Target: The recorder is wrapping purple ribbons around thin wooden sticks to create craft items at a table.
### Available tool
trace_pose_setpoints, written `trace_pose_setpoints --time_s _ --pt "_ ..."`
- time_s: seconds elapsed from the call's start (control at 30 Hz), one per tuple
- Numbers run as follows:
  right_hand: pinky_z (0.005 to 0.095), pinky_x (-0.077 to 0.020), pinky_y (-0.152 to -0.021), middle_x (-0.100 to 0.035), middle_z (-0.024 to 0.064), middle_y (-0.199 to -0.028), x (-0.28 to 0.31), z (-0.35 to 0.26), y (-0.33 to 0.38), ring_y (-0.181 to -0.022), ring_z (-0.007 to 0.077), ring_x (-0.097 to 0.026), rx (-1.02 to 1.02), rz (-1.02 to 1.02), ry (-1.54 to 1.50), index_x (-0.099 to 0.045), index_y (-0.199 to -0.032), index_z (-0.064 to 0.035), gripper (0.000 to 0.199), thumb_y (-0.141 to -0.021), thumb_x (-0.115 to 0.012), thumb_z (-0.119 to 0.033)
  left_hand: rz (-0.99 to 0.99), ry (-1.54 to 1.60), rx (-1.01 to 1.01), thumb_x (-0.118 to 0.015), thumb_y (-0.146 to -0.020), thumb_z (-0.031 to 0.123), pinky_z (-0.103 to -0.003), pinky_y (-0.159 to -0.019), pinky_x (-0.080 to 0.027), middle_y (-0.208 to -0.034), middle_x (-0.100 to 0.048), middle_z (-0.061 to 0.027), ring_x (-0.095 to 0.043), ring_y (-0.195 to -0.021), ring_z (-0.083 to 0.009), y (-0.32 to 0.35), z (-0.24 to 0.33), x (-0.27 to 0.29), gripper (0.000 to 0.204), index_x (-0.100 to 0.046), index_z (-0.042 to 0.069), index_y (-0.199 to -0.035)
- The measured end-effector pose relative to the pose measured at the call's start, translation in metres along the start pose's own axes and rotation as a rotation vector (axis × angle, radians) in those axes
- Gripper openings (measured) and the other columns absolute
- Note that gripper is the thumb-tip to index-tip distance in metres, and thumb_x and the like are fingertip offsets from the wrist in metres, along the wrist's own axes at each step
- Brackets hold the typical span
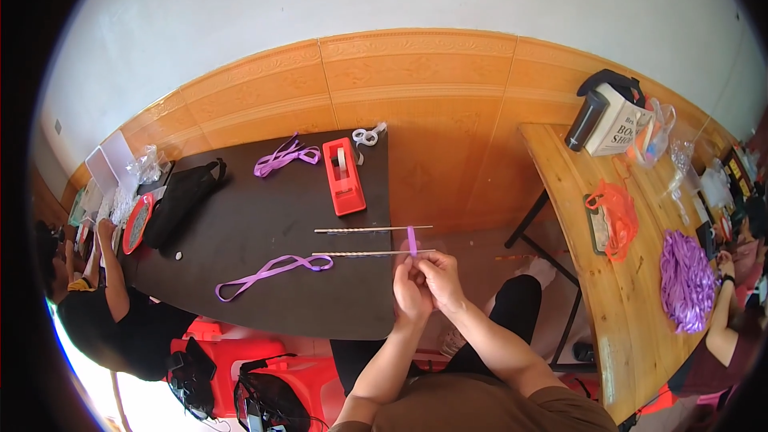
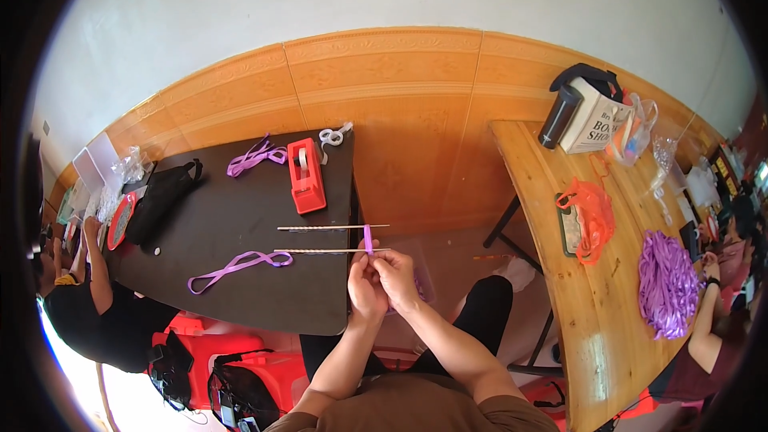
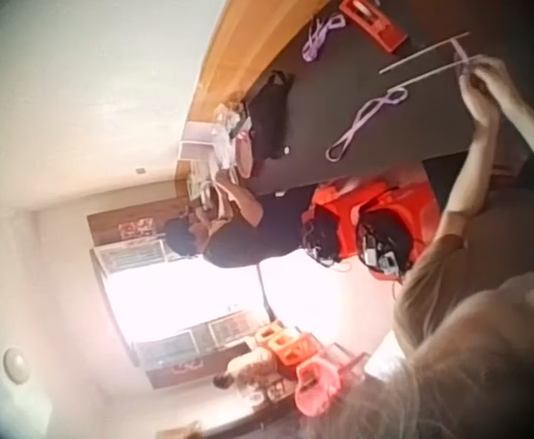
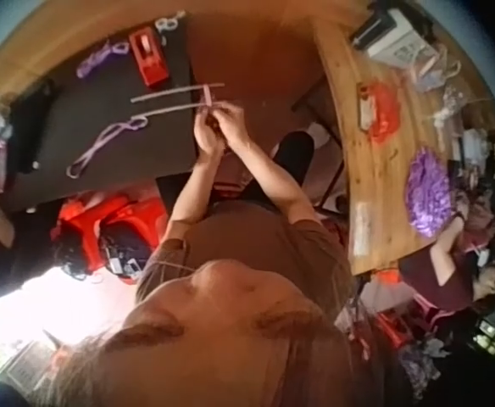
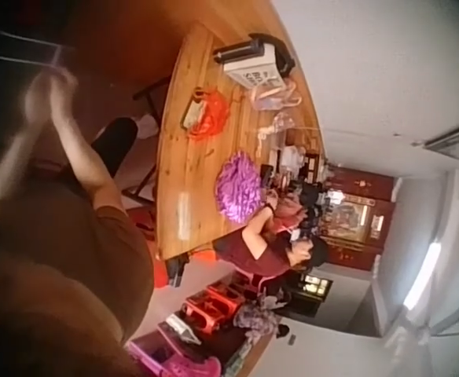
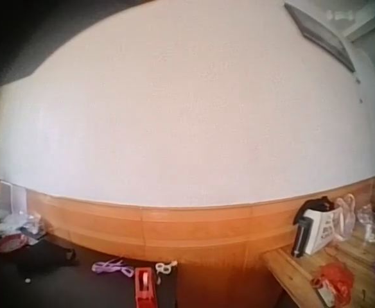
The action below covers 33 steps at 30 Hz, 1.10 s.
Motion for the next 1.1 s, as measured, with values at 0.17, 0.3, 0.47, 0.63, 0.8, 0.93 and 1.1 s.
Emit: trace_pose_setpoints --time_s 0.17,0.3,0.47,0.63,0.8,0.93,1.1 --pt "0.017 -0.0377 -0.049 -0.061 0.0007 -0.067 -0.009 -0.005 0.009 -0.055 0.0043 -0.05 -0.128 -0.041 -0.003 -0.067 -0.08 -0.003 0.01 -0.085 -0.061 -0.01 0.049 0.055 0.025 -0.038 -0.095 0.024 -0.024 -0.073 -0.036 -0.088 -0.049 0.0018 -0.043 -0.08 -0.0086 0.025 -0.001 0.002 0.024 -0.056 0.009 -0.099" --pt "0.0162 -0.036 -0.046 -0.06 -0.0006 -0.065 -0.011 -0.009 0.011 -0.052 0.0036 -0.048 -0.198 -0.018 -0.056 -0.067 -0.08 -0.0038 0.01 -0.084 -0.062 -0.011 0.082 0.034 0.013 -0.041 -0.097 0.028 -0.021 -0.064 -0.032 -0.079 -0.043 0.0056 -0.037 -0.071 -0.0057 0.028 0.008 -0.007 0.023 -0.055 0.01 -0.095" --pt "0.016 -0.0356 -0.045 -0.06 -0.0005 -0.066 -0.011 -0.005 0.014 -0.052 0.0033 -0.048 -0.249 -0.001 -0.104 -0.068 -0.083 -0.0036 0.01 -0.083 -0.062 -0.012 0.068 -0.045 0.005 -0.037 -0.098 0.034 -0.021 -0.066 -0.033 -0.08 -0.043 0.0054 -0.038 -0.072 -0.0061 0.029 0.012 -0.007 0.027 -0.052 0.013 -0.095" --pt "0.0162 -0.0345 -0.044 -0.06 -0.0006 -0.065 -0.012 -0.008 0.011 -0.051 0.0036 -0.048 -0.252 -0.001 -0.14 -0.068 -0.083 -0.0039 0.009 -0.083 -0.063 -0.011 0.063 -0.088 0.037 -0.035 -0.098 0.037 -0.021 -0.065 -0.032 -0.078 -0.042 0.0063 -0.036 -0.07 -0.0058 0.026 0.013 -0.012 0.03 -0.053 0.013 -0.097" --pt "0.0167 -0.0335 -0.043 -0.06 -0.0004 -0.066 -0.016 -0.005 0.013 -0.05 0.0038 -0.048 -0.285 -0.01 -0.171 -0.067 -0.083 -0.0038 0.009 -0.083 -0.063 -0.012 0.05 -0.106 0.097 -0.031 -0.098 0.042 -0.023 -0.062 -0.03 -0.076 -0.041 0.0058 -0.034 -0.067 -0.0074 0.025 0.02 -0.013 0.038 -0.053 0.011 -0.093" --pt "0.017 -0.033 -0.042 -0.06 0.0006 -0.067 -0.014 -0.006 0.013 -0.05 0.0045 -0.048 -0.305 -0.006 -0.181 -0.066 -0.083 -0.0032 0.011 -0.083 -0.064 -0.014 0.069 -0.076 0.191 -0.031 -0.098 0.044 -0.024 -0.062 -0.03 -0.076 -0.043 0.005 -0.034 -0.067 -0.0085 0.025 0.023 -0.017 0.04 -0.053 0.011 -0.094" --pt "0.0176 -0.0335 -0.041 -0.061 0.0026 -0.067 0.005 -0.021 0.028 -0.049 0.0058 -0.05 -0.301 0.001 -0.152 -0.065 -0.081 -0.003 0.013 -0.082 -0.065 -0.016 0.038 -0.025 0.323 -0.033 -0.096 0.047 -0.032 -0.081 -0.038 -0.111 -0.051 -0.0111 -0.048 -0.095 -0.0192 0.029 0.025 -0.019 0.055 -0.045 -0.001 -0.119"
Point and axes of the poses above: each hand's wrist, its own y-axis away from the middle knuckle, its own x-axis out of the back of the hand, z = x × y, the point moved 8 cm from there along -y, towards the middle knuckle
